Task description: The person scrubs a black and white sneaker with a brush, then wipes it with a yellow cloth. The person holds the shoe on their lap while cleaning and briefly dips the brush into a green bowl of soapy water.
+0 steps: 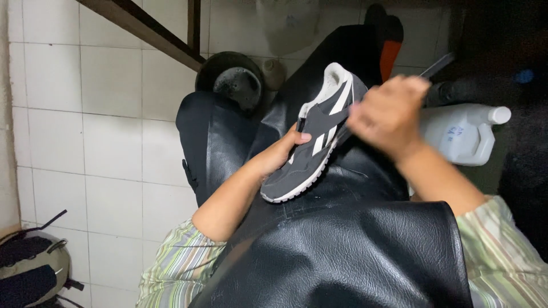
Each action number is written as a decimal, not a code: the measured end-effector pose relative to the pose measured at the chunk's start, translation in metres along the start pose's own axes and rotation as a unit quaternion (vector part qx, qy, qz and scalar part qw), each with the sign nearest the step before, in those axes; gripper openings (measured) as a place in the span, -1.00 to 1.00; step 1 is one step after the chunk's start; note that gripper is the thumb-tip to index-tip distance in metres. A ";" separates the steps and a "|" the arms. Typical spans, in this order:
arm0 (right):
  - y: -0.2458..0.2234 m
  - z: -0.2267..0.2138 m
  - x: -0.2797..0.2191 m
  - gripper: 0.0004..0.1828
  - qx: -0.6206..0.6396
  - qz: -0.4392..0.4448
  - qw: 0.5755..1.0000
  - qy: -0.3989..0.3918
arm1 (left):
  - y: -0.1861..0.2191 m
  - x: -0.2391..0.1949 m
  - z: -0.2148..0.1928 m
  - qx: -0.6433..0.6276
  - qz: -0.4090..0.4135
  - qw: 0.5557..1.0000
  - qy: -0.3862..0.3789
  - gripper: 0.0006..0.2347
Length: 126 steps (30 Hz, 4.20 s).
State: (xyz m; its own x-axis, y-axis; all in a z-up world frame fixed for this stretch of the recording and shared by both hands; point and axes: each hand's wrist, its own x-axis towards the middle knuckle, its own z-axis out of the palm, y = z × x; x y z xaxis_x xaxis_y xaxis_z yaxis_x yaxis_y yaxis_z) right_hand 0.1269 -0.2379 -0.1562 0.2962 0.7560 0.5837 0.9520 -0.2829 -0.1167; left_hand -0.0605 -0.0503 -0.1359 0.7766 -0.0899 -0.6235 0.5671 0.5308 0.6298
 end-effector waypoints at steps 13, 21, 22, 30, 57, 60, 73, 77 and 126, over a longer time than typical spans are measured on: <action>0.058 0.019 -0.029 -0.53 -0.033 0.054 0.998 -0.020 | -0.006 0.004 -0.001 -0.015 -0.008 1.000 0.008 -0.44; 0.084 0.018 -0.027 -0.57 -0.021 0.057 0.998 -0.027 | -0.011 0.015 -0.005 -0.031 -0.006 0.999 0.016 -0.50; 0.072 0.017 -0.022 -0.57 -0.021 0.055 0.998 -0.024 | -0.010 0.013 -0.005 -0.029 -0.004 0.999 0.017 -0.50; 0.081 0.021 -0.029 -0.52 -0.025 0.066 0.997 -0.013 | -0.006 0.012 -0.004 -0.039 -0.011 0.999 0.026 -0.50; 0.077 0.035 -0.037 -0.55 0.006 0.131 0.991 -0.035 | -0.015 0.026 -0.011 -0.064 -0.048 0.997 0.017 -0.51; 0.009 0.000 -0.005 -0.49 0.123 0.106 0.986 -0.043 | 0.006 0.011 0.001 -0.015 -0.072 0.997 0.021 -0.37; 0.088 0.047 -0.058 -0.49 0.111 0.180 0.977 -0.031 | -0.022 0.025 -0.016 -0.007 0.029 0.999 0.013 -0.55; 0.052 0.029 -0.028 -0.47 0.097 0.126 0.987 -0.039 | -0.018 0.026 -0.019 0.009 0.025 1.000 0.004 -0.52; -0.001 0.006 -0.002 -0.55 -0.042 -0.021 0.998 0.029 | -0.023 0.015 -0.020 0.007 -0.002 1.000 0.000 -0.39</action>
State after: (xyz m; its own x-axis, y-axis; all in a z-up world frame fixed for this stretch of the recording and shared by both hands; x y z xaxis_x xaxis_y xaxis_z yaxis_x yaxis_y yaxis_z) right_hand 0.1264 -0.2355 -0.1618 0.2492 0.7338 0.6320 0.9528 -0.3025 -0.0244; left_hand -0.0674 -0.0467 -0.1687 0.7748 -0.0911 -0.6257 0.5732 0.5187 0.6343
